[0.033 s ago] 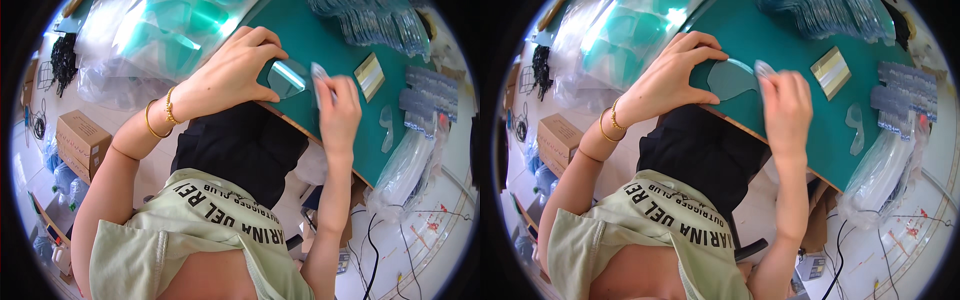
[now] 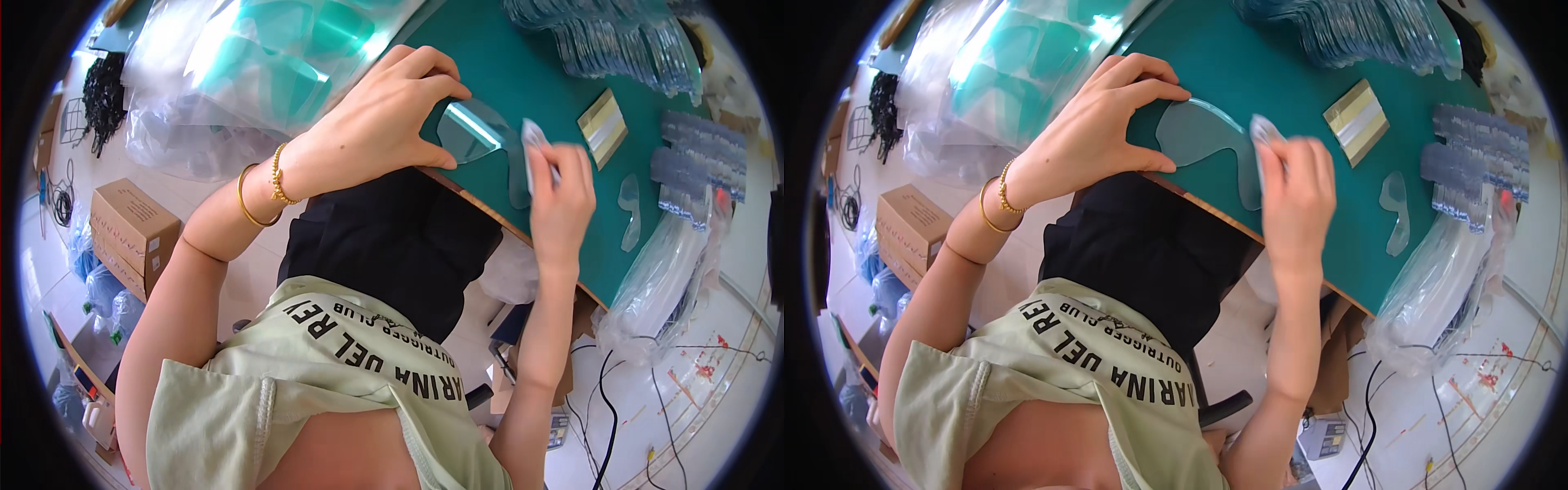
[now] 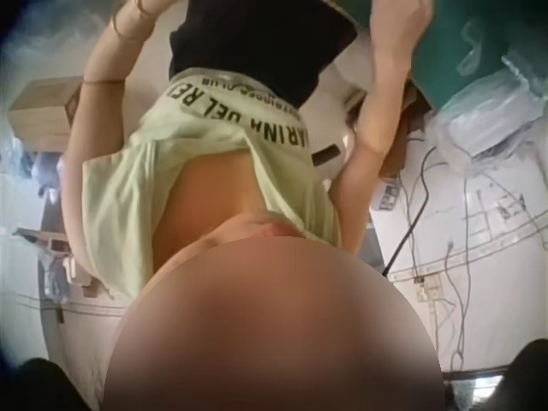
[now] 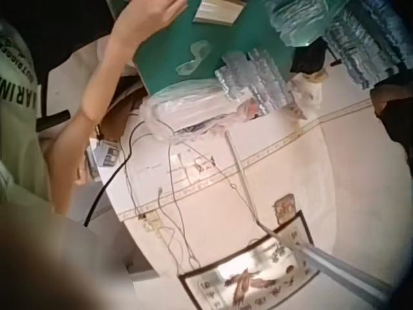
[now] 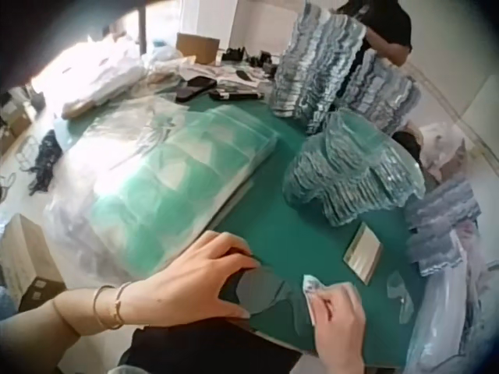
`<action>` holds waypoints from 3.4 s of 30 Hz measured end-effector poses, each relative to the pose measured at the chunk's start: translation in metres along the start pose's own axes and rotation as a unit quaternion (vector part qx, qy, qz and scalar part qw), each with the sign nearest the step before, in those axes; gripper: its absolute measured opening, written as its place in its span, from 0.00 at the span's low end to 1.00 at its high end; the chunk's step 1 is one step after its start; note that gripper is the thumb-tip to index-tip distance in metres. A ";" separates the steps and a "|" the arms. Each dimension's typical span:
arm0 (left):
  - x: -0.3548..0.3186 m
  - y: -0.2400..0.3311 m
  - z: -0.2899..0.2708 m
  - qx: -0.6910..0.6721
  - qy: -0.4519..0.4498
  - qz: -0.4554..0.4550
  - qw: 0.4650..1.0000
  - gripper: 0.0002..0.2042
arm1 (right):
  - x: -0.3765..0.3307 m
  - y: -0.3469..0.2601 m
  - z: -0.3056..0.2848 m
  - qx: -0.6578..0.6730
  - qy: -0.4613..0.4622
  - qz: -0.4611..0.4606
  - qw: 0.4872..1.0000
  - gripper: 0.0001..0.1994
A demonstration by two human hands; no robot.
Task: Cleaning individual eyewear lenses with a cloth and packing them into small plastic bags at a workstation.
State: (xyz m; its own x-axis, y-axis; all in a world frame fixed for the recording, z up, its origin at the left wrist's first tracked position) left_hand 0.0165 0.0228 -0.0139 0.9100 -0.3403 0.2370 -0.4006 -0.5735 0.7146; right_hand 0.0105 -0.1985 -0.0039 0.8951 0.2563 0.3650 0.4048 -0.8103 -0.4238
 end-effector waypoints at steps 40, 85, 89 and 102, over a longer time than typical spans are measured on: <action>-0.104 -0.098 -0.174 -0.253 0.198 -0.289 0.902 0.27 | 0.108 -0.208 0.081 0.178 -0.093 -0.197 0.959 0.11; 0.076 -0.218 -0.171 -0.173 0.217 -0.135 0.951 0.25 | 0.241 -0.150 -0.065 -0.074 0.189 -0.132 0.970 0.15; 0.049 -0.123 -0.195 0.051 0.391 0.002 0.919 0.27 | 0.204 -0.151 -0.087 -0.091 0.323 -0.223 0.915 0.09; 0.005 0.027 -0.052 -0.545 0.048 -0.061 0.835 0.07 | 0.030 -0.044 -0.053 0.351 0.167 -0.044 0.920 0.27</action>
State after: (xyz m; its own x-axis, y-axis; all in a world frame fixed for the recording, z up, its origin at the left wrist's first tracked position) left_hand 0.0155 0.0440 0.0407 0.9623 -0.2370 0.1335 -0.0169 0.4380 0.8988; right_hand 0.0098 -0.1830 0.0693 0.7937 0.0337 0.6074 0.5984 -0.2234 -0.7695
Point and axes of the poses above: each hand's wrist, its own x-axis towards the middle knuckle, its own z-axis out of the palm, y = z × x, the point moved 5 cm from there along x, towards the middle knuckle, and after that the axes turned 2 degrees about y, right-handed, at the moved point
